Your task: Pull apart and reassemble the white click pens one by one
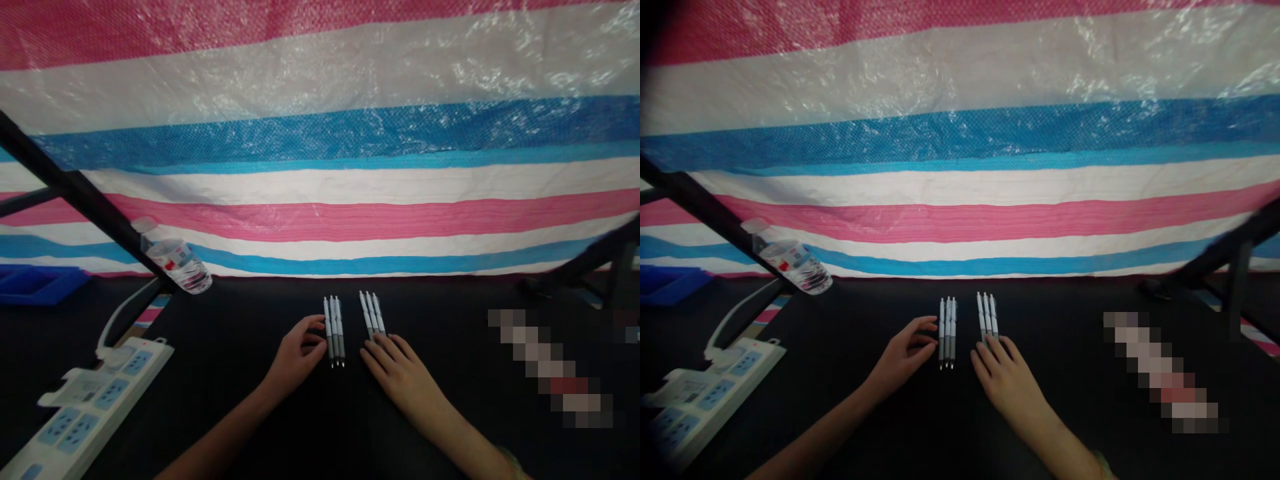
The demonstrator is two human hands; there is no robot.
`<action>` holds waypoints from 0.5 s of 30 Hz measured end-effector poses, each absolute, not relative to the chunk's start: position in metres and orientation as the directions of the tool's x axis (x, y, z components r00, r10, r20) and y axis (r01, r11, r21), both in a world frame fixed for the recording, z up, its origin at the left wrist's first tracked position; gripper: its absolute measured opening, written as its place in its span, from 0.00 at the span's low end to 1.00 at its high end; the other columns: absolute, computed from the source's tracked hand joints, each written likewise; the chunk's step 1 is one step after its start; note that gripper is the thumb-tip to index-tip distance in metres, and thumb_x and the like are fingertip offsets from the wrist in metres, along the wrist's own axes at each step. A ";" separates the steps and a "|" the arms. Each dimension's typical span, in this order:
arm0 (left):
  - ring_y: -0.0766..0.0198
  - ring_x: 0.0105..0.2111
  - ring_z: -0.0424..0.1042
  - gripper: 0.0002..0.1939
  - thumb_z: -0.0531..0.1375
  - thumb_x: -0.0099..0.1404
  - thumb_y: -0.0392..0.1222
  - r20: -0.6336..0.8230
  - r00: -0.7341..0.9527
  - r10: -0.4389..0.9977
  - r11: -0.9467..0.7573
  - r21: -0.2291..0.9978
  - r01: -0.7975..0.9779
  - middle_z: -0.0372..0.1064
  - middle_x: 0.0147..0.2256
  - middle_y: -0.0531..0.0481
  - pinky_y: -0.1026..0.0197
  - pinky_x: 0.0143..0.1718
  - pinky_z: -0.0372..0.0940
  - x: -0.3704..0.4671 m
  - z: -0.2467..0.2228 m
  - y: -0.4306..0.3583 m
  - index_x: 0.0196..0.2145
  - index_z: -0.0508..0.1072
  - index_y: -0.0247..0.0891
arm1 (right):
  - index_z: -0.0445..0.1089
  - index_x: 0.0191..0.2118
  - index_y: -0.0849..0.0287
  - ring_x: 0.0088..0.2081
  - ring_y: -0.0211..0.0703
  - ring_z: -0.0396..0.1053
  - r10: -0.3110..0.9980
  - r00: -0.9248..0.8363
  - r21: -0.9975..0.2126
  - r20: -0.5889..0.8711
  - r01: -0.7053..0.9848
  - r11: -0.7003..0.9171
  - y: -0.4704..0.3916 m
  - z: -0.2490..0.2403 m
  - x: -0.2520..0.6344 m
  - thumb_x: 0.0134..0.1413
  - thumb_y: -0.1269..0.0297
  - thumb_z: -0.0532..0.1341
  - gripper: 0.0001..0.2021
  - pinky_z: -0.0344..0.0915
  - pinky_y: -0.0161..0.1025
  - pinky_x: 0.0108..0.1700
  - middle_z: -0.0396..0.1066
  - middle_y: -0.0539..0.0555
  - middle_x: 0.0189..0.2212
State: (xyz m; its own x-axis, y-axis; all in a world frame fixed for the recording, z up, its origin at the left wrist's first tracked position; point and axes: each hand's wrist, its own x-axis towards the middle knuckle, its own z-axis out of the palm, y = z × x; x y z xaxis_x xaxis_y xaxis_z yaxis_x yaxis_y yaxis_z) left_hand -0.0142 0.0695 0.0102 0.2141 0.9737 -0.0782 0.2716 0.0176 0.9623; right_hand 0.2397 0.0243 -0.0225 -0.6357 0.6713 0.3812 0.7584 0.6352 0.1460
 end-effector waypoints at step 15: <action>0.58 0.37 0.75 0.14 0.62 0.65 0.40 -0.048 0.128 0.991 0.029 0.988 0.149 0.74 0.42 0.45 0.55 0.40 0.72 -0.020 0.034 0.024 0.48 0.73 0.41 | 0.74 0.45 0.61 0.33 0.45 0.75 0.517 -0.438 -0.152 0.735 0.637 0.756 0.003 0.030 0.251 0.66 0.77 0.60 0.08 0.73 0.41 0.37 0.78 0.55 0.31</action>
